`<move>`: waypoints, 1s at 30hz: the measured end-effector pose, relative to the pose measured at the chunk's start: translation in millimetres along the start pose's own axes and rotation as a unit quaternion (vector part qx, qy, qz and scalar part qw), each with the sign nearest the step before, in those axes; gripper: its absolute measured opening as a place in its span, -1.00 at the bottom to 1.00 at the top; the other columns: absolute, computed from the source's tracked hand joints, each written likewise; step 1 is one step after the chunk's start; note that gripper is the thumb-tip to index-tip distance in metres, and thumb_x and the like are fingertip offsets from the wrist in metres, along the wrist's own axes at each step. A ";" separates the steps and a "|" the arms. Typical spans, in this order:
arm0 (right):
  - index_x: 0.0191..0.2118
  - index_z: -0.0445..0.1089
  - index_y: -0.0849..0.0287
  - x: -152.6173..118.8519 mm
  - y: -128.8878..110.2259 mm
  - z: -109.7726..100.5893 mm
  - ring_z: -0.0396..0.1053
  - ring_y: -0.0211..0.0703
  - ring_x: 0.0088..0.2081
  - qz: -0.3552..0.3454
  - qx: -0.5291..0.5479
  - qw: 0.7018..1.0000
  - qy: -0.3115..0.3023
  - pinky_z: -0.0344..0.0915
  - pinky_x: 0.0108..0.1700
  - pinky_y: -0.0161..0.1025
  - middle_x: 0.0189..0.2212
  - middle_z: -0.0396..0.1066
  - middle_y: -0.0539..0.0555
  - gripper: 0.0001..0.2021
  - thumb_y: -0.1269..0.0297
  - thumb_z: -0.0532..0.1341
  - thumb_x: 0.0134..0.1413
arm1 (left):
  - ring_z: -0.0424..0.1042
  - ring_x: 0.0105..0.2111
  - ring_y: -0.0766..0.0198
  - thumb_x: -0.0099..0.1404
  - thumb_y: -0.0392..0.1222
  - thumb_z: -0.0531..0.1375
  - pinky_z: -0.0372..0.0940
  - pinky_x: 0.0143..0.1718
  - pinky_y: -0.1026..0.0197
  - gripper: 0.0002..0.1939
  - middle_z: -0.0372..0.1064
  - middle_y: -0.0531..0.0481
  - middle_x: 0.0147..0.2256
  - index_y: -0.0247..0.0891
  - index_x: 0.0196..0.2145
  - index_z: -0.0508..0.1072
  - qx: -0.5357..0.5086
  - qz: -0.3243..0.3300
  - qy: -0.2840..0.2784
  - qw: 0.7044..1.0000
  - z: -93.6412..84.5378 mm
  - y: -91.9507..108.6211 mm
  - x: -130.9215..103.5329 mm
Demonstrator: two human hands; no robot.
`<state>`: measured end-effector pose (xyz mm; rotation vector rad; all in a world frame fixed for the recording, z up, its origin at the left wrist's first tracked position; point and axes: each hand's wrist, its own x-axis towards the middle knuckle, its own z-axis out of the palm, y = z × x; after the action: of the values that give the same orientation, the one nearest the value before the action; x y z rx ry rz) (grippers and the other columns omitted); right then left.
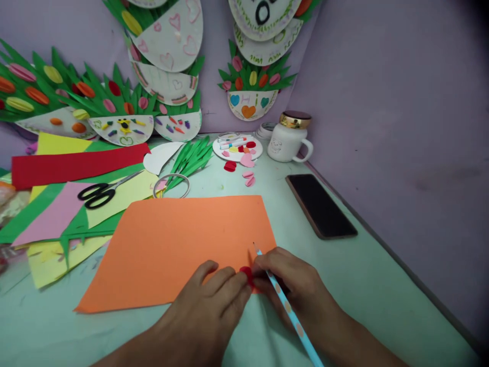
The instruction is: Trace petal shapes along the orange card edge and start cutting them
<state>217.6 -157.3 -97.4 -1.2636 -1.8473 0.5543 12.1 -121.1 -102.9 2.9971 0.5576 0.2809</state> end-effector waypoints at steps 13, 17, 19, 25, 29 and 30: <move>-0.30 0.48 0.09 1.4 -1.5 -8.7 0.55 -0.20 -0.33 0.210 0.191 0.950 0.132 0.44 -0.25 -0.39 -0.42 0.59 0.03 -0.88 0.21 0.22 0.12 | 0.24 -0.20 0.14 0.31 -0.21 0.10 0.01 -0.07 0.00 -0.76 0.47 -0.04 -0.11 -0.28 -0.11 0.46 0.112 -0.006 0.116 0.987 -1.3 11.2 8.7; -0.21 0.54 0.06 6.4 -9.7 -22.3 0.56 -0.17 -0.36 0.278 0.164 0.933 0.158 0.47 -0.26 -0.38 -0.48 0.58 0.03 -0.76 0.07 0.24 0.09 | 0.20 -0.33 0.19 0.33 0.09 0.10 0.04 -0.25 0.08 -0.60 0.44 -0.06 -0.06 -0.29 -0.10 0.46 0.153 -0.015 0.081 0.985 -0.8 18.8 9.0; -0.29 0.58 0.07 11.6 -14.0 -28.8 0.52 -0.20 -0.46 0.260 0.143 0.943 0.154 0.46 -0.36 -0.40 -0.55 0.53 0.02 -0.77 0.07 0.25 0.08 | 0.19 -0.36 0.21 0.33 0.03 0.12 0.04 -0.27 0.10 -0.64 0.44 -0.06 -0.06 -0.29 -0.09 0.45 0.160 -0.024 0.090 0.983 2.4 21.7 7.8; -0.30 0.55 0.06 24.8 -15.7 -21.6 0.40 -0.29 -0.59 0.229 0.239 0.934 0.132 0.38 -0.54 -0.43 -0.61 0.44 -0.03 -0.83 0.17 0.22 0.15 | 0.19 -0.34 0.19 0.37 0.03 0.09 0.06 -0.22 0.07 -0.66 0.43 -0.07 -0.06 -0.29 -0.13 0.46 0.129 -0.041 0.110 0.985 6.1 27.6 6.0; -0.29 0.54 0.08 26.3 -13.8 -10.1 0.42 -0.26 -0.56 0.261 0.245 0.928 0.104 0.39 -0.51 -0.42 -0.59 0.46 0.00 -0.84 0.18 0.23 0.14 | 0.19 -0.34 0.21 0.32 -0.26 0.12 0.08 -0.16 0.05 -0.84 0.45 -0.02 -0.08 -0.24 -0.18 0.47 0.129 -0.065 0.126 0.981 5.7 31.2 7.3; -0.31 0.55 0.08 26.7 -14.3 -7.8 0.39 -0.27 -0.58 0.261 0.231 0.932 0.102 0.37 -0.53 -0.43 -0.61 0.44 -0.01 -0.84 0.18 0.24 0.12 | 0.18 -0.36 0.22 0.32 -0.29 0.11 0.09 -0.17 0.05 -0.84 0.45 -0.02 -0.10 -0.24 -0.20 0.47 0.129 -0.068 0.133 0.980 7.1 32.3 8.1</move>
<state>211.5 -139.4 -72.5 -1.4103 -1.1055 1.0315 32.2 -148.6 -105.0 3.1667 0.8835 0.6546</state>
